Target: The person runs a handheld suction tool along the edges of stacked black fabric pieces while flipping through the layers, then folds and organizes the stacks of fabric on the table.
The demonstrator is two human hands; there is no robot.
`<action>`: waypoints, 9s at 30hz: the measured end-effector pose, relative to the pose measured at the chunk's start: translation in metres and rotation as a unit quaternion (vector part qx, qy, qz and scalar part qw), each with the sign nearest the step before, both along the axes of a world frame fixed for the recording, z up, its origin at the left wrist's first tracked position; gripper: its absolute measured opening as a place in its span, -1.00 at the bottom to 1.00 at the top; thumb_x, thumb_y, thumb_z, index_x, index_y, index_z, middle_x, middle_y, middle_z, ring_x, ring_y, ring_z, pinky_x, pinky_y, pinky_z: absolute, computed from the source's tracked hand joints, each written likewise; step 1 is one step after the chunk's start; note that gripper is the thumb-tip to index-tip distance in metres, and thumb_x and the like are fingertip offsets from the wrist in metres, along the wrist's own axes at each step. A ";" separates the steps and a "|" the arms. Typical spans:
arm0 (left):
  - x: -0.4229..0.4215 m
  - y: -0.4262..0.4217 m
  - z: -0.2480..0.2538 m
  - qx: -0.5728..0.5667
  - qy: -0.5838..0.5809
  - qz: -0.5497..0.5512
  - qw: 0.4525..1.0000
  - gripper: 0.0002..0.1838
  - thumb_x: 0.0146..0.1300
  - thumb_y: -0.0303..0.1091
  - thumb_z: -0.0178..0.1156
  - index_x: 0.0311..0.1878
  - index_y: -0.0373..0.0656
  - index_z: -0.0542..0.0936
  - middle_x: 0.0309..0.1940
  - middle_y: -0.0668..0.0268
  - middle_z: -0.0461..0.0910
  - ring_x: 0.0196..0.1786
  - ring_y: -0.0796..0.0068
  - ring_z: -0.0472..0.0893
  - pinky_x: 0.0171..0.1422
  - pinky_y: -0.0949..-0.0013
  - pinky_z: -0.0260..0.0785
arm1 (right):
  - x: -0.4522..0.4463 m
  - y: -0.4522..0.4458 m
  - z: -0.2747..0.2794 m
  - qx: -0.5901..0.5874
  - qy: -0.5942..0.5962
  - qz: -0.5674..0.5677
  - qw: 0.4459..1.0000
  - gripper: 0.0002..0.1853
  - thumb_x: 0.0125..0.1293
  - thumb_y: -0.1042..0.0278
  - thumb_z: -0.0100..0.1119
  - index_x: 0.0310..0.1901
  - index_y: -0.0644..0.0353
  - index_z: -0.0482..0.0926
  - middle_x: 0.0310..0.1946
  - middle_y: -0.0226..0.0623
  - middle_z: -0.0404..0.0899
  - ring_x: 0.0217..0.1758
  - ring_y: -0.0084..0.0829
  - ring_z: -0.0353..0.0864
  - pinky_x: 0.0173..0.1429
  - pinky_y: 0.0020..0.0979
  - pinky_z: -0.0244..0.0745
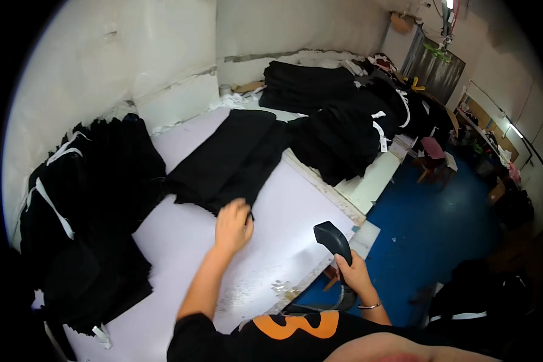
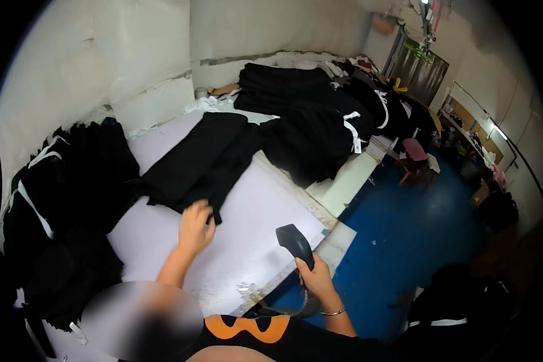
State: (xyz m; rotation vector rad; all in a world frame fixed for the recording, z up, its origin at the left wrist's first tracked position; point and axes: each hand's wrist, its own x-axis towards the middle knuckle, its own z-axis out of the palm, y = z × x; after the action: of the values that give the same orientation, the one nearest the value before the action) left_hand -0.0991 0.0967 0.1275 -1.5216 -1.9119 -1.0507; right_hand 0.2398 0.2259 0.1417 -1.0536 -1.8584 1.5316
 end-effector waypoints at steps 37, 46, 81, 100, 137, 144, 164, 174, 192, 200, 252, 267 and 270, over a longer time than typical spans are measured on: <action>0.166 -0.339 -0.015 -0.347 0.103 0.416 0.834 -0.59 0.19 -0.46 0.16 0.15 -0.11 0.62 0.16 0.28 0.67 0.21 0.15 0.63 0.35 0.06 0.42 | -0.022 0.089 -0.015 0.179 -0.044 0.029 0.982 -0.56 0.49 0.02 0.22 -0.17 0.38 0.60 -0.51 -0.28 0.61 -0.49 -0.42 0.57 -0.32 -0.35 0.48; 0.230 -0.399 -0.069 -0.396 -0.149 0.406 0.810 -0.34 0.07 -0.58 0.17 0.34 -0.20 0.46 0.41 0.06 0.42 0.51 -0.07 0.34 0.58 -0.07 0.15 | -0.044 -0.007 0.001 0.064 -0.037 0.108 0.991 -0.57 0.52 -0.05 0.16 -0.28 0.23 0.53 -0.64 -0.39 0.48 -0.65 -0.56 0.48 -0.52 -0.51 0.35; 0.197 -0.188 0.134 0.675 -0.433 0.085 0.591 -0.61 0.21 -0.48 0.36 0.10 -0.37 0.59 -0.07 0.16 0.69 -0.09 0.34 0.70 0.04 0.31 0.59 | 0.101 0.126 -0.014 0.022 -0.001 -0.004 1.000 -0.49 0.54 -0.14 0.10 -0.26 0.24 0.44 -0.69 -0.35 0.37 -0.73 -0.49 0.39 -0.62 -0.45 0.32; 0.207 -0.300 -0.140 0.660 -0.464 0.426 0.410 -0.49 0.15 -0.50 0.42 0.19 -0.39 0.56 0.08 0.06 0.68 0.09 0.12 0.69 0.21 0.20 0.53 | -0.021 0.131 -0.074 0.066 0.049 0.202 0.976 -0.45 0.46 -0.25 0.15 -0.33 0.18 0.44 -0.67 -0.41 0.35 -0.70 -0.50 0.36 -0.61 -0.40 0.31; 0.031 -0.163 -0.106 -0.273 -0.081 0.158 0.945 -0.05 -0.12 0.53 0.40 -0.09 -0.32 0.67 -0.29 0.11 0.68 -0.19 0.07 0.69 -0.02 0.13 0.55 | 0.018 -0.079 0.008 -0.011 -0.169 0.117 0.979 -0.53 0.57 -0.04 0.06 -0.02 0.33 0.56 -0.62 -0.36 0.51 -0.61 -0.57 0.48 -0.49 -0.49 0.37; 0.052 -0.175 -0.111 -0.274 -0.068 0.103 0.954 -0.15 -0.08 0.47 0.40 -0.15 -0.28 0.65 -0.34 0.11 0.66 -0.28 0.05 0.66 -0.13 0.10 0.50 | -0.088 -0.037 -0.048 0.031 -0.164 0.043 0.985 -0.46 0.46 -0.17 0.17 -0.33 0.28 0.53 -0.67 -0.38 0.47 -0.65 -0.54 0.48 -0.50 -0.42 0.45; 0.060 -0.158 -0.093 -0.323 -0.097 0.127 0.933 -0.22 -0.01 0.39 0.40 -0.10 -0.23 0.63 -0.26 0.13 0.64 -0.17 0.08 0.64 -0.05 0.08 0.47 | -0.086 -0.074 -0.055 0.207 -0.247 0.159 0.933 -0.26 0.37 -0.29 0.19 -0.11 0.51 0.59 -0.36 0.36 0.63 -0.20 0.28 0.68 -0.09 0.00 0.58; 0.141 -0.240 -0.082 -0.140 -0.026 0.183 0.973 -0.37 0.13 -0.07 0.38 0.26 -0.11 0.54 0.20 0.17 0.51 0.21 0.19 0.51 0.24 0.10 0.33 | -0.089 -0.072 -0.052 0.128 -0.293 0.212 0.923 -0.40 0.52 -0.05 0.14 -0.04 0.56 0.58 -0.30 0.06 0.65 -0.29 -0.09 0.58 -0.09 -0.12 0.50; 0.543 -0.673 0.129 0.524 0.212 0.737 0.371 -0.78 0.50 -0.46 0.05 0.15 -0.23 0.46 -0.47 0.48 0.35 -0.51 0.73 0.30 -0.48 0.55 0.16 | -0.173 -0.135 -0.099 0.348 -0.106 0.395 0.844 -0.38 0.51 -0.07 0.14 0.01 0.56 0.57 -0.18 0.15 0.67 -0.16 -0.02 0.63 0.02 -0.13 0.52; 0.163 -0.430 0.008 0.143 -0.254 0.421 0.859 -0.80 0.18 -0.50 0.28 -0.10 -0.17 0.65 -0.15 0.19 0.59 -0.02 0.15 0.62 0.02 0.20 0.52 | -0.116 -0.101 -0.097 0.321 -0.117 0.192 0.920 -0.37 0.51 -0.08 0.14 0.03 0.57 0.57 -0.14 0.18 0.67 -0.11 0.01 0.65 0.06 -0.13 0.53; 0.119 -0.106 -0.125 -0.086 -0.275 -0.031 0.957 -0.85 0.15 -0.64 0.38 -0.25 -0.22 0.65 0.00 0.12 0.52 0.00 0.20 0.56 0.03 0.26 0.48 | -0.014 -0.057 -0.047 0.091 -0.162 0.216 0.959 -0.44 0.43 -0.14 0.20 -0.16 0.37 0.55 -0.48 0.15 0.60 -0.36 0.14 0.65 -0.28 -0.07 0.50; 0.132 -0.109 -0.089 -0.149 -0.335 0.000 0.930 -0.83 0.25 -0.53 0.40 -0.12 -0.24 0.64 -0.01 0.15 0.61 -0.11 0.28 0.62 -0.07 0.34 0.50 | -0.044 -0.050 -0.071 0.103 -0.163 0.193 0.962 -0.42 0.43 -0.19 0.17 -0.15 0.36 0.56 -0.44 0.17 0.61 -0.34 0.13 0.65 -0.24 -0.11 0.53; 0.135 -0.109 -0.092 -0.170 -0.360 0.020 0.917 -0.70 0.16 -0.46 0.52 -0.06 -0.23 0.68 -0.11 0.28 0.55 -0.33 0.55 0.47 -0.24 0.48 0.45 | -0.028 -0.052 -0.052 0.063 -0.159 0.168 0.971 -0.42 0.43 -0.18 0.18 -0.11 0.37 0.57 -0.44 0.15 0.62 -0.35 0.11 0.65 -0.24 -0.14 0.53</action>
State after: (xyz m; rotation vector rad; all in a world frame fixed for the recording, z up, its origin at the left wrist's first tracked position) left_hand 0.0361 -0.0118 0.0354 -1.3546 -2.7334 -1.4590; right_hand 0.2121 0.1740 0.0895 -1.0093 -2.4252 1.4621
